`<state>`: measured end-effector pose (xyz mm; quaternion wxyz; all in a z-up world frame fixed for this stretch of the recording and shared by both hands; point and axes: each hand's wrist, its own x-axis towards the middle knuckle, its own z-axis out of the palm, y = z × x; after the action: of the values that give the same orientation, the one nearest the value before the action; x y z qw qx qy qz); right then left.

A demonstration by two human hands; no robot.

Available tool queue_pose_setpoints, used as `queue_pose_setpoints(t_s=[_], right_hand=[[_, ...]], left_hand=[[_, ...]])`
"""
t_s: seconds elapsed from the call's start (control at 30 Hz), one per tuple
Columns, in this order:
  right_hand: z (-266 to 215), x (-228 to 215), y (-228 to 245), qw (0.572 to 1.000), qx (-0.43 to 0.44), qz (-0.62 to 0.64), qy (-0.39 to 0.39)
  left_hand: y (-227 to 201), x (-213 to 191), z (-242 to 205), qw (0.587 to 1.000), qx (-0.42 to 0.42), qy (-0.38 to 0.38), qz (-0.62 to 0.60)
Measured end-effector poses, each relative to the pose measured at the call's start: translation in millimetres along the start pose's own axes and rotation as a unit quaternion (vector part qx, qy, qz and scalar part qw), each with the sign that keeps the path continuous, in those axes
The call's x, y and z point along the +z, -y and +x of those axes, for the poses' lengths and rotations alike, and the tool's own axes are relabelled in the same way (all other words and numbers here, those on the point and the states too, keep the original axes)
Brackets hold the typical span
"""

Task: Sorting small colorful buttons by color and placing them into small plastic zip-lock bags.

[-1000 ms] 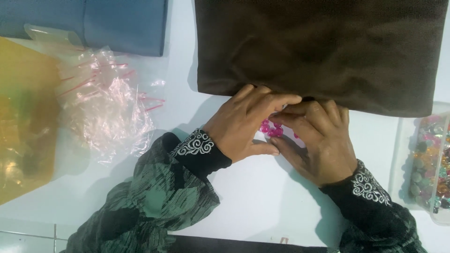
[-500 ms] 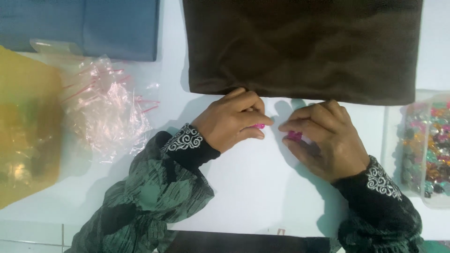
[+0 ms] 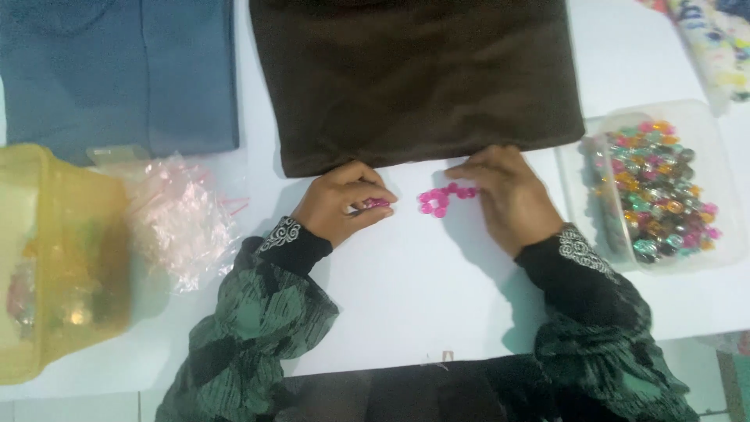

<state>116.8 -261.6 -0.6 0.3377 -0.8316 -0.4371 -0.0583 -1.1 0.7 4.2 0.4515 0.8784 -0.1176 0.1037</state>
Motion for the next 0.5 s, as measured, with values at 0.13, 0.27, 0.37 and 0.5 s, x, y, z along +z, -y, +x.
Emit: queue_pose_setpoints(t_s=[0.13,0.27,0.37,0.5], right_hand=[[3.6,-7.4,15.2,0.997,0.001,0.077,0.025],[4.8,-9.3,5.4,0.996,-0.005,0.08,-0.036],[8.4,-17.7,10.1,0.987,-0.002,0.086,-0.136],[11.0,-54.4,31.3,0.942,-0.024,0.13,-0.309]], left_hand=[[-4.7,1.0,-1.0,1.0,-0.016,-0.001,0.004],[-15.0,6.6,0.9,0.999,-0.032,-0.027,-0.019],[-28.7,19.5,16.3,0.998,-0.035,-0.035,-0.042],[-55.6,59.3,49.2,0.995,0.015,-0.066,-0.073]])
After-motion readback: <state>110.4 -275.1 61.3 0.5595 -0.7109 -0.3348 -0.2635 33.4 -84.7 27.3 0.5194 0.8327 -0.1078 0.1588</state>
